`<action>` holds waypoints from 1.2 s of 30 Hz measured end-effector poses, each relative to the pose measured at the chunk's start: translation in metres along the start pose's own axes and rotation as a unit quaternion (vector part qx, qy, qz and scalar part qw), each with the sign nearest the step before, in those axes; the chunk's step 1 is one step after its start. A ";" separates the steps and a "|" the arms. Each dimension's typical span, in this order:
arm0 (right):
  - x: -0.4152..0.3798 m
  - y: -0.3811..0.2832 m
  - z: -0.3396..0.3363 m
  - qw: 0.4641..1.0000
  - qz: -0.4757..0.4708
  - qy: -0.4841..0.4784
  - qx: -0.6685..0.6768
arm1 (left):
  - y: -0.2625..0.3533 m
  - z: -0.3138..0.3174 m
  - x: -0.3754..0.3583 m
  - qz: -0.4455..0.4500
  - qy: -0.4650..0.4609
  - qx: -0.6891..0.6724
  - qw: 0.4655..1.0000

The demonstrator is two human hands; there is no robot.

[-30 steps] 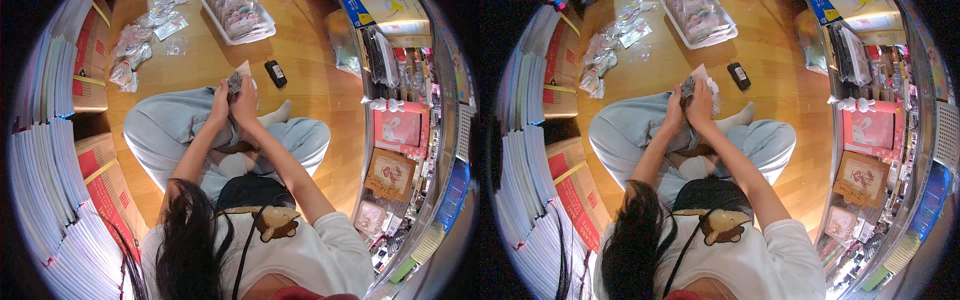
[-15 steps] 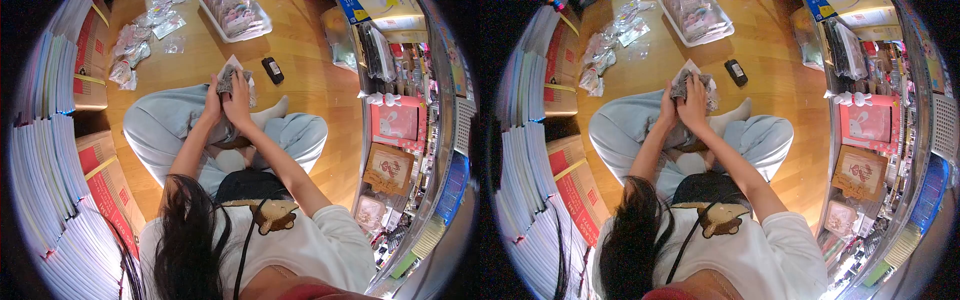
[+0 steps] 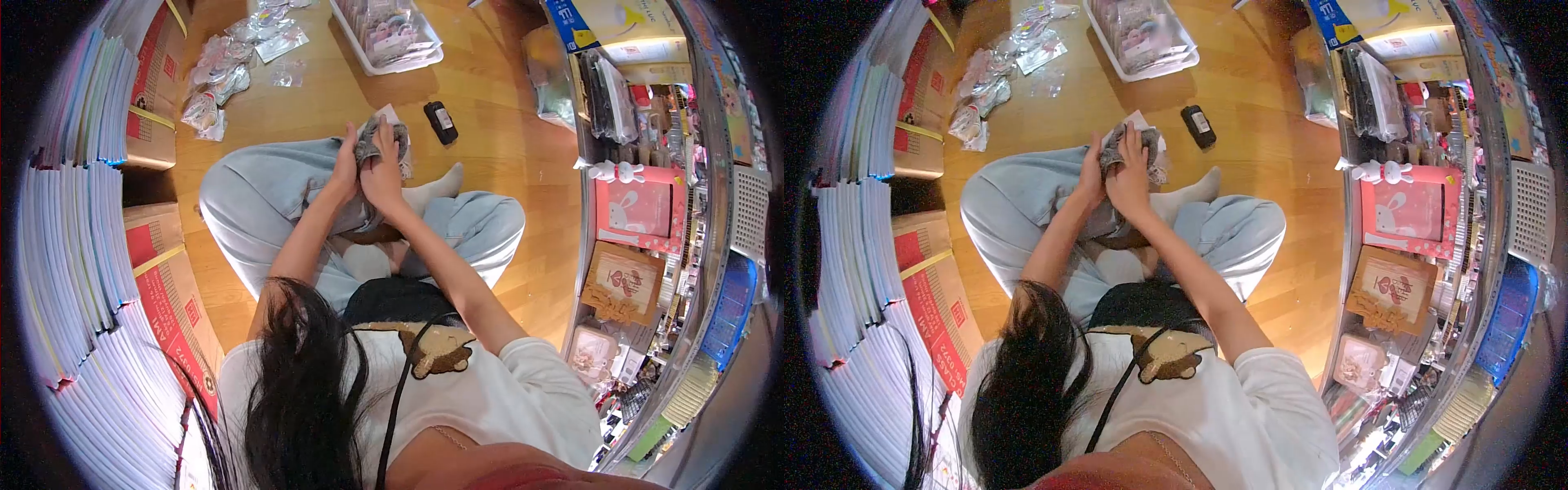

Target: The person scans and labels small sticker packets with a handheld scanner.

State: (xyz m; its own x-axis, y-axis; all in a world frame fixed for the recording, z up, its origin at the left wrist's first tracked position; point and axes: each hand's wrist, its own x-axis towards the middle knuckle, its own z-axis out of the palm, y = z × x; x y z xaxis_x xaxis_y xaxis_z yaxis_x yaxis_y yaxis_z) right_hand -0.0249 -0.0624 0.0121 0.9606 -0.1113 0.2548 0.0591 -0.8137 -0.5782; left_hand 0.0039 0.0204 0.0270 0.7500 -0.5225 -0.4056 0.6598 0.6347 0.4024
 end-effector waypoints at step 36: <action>0.068 0.144 0.033 0.674 0.440 -0.037 0.592 | -0.006 -0.015 0.017 0.114 -0.037 0.259 0.959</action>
State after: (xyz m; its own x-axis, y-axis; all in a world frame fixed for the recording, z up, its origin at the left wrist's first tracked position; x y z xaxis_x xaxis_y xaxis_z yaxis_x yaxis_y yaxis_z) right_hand 0.0579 -0.1684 -0.0789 0.7732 -0.1889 -0.6053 -0.4093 0.5804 -0.7040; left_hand 0.0118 0.0162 0.0054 0.8662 -0.4547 -0.2071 0.3991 0.3802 0.8344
